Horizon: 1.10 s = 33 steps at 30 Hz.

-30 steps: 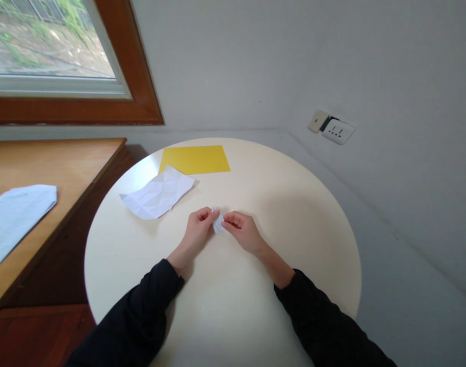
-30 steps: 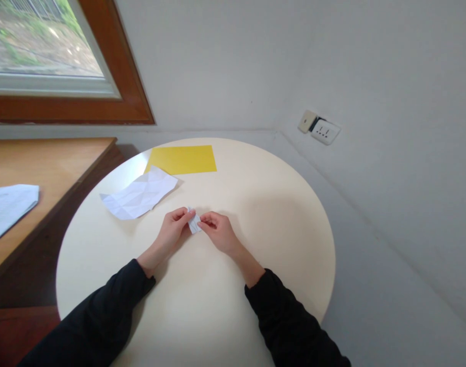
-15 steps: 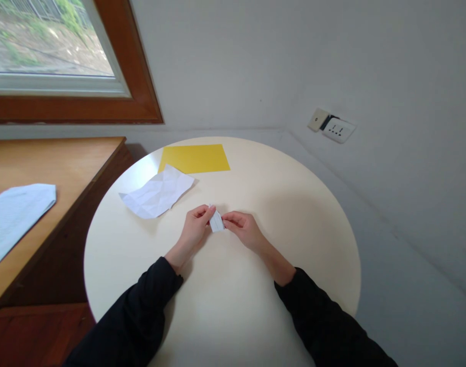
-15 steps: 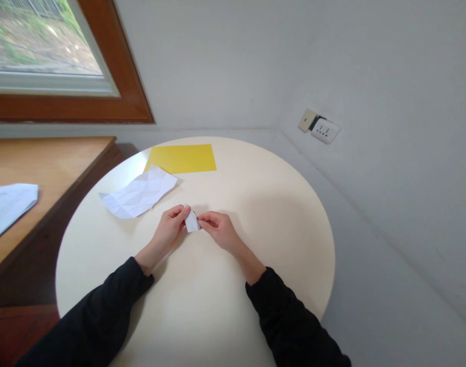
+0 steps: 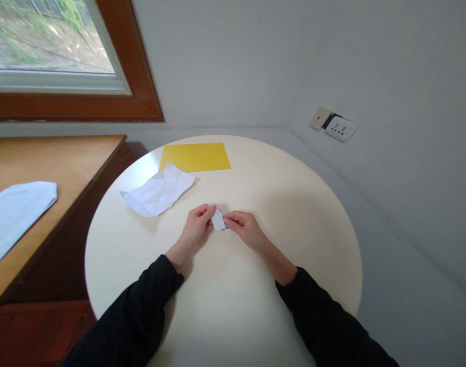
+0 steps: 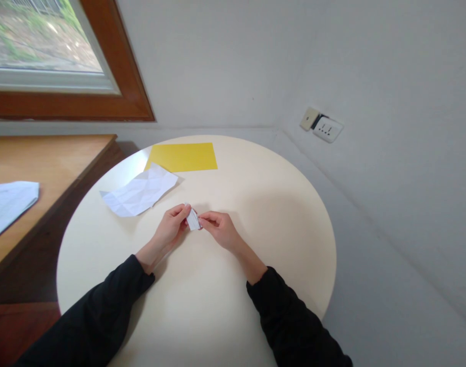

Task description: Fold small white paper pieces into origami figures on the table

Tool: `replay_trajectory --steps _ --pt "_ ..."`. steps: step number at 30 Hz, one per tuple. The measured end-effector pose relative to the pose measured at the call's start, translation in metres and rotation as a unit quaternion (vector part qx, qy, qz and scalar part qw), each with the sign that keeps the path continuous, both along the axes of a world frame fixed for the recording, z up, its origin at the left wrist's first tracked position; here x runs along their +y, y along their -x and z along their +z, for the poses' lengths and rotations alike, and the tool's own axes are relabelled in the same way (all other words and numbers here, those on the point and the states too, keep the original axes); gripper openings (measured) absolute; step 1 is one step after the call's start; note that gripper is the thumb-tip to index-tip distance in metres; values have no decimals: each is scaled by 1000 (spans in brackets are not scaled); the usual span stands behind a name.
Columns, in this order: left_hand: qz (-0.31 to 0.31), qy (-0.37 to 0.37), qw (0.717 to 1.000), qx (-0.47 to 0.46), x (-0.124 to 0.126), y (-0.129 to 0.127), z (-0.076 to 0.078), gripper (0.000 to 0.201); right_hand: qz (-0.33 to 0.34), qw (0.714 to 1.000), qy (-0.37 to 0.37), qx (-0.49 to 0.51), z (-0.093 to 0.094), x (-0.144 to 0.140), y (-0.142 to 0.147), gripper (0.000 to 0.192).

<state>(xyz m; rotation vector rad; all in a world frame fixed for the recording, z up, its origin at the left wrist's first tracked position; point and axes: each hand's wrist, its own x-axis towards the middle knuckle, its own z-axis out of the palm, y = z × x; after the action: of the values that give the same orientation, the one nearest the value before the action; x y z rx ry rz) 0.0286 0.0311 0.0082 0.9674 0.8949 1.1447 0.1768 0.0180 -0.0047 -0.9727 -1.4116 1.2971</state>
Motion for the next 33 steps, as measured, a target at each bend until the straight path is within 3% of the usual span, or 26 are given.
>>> replay_trajectory --steps 10,17,26,33 --pt "-19 3 999 -32 0 -3 0 33 -85 994 -56 -43 -8 -1 7 15" --pt "-27 15 998 -48 0 -3 -2 34 -97 995 -6 7 -12 1 7 19" --pt "-17 15 999 -39 -4 -3 9 33 -147 988 2 48 -12 4 7 20" --pt "6 30 999 -22 -2 -3 7 36 -165 983 22 78 -9 6 4 25"
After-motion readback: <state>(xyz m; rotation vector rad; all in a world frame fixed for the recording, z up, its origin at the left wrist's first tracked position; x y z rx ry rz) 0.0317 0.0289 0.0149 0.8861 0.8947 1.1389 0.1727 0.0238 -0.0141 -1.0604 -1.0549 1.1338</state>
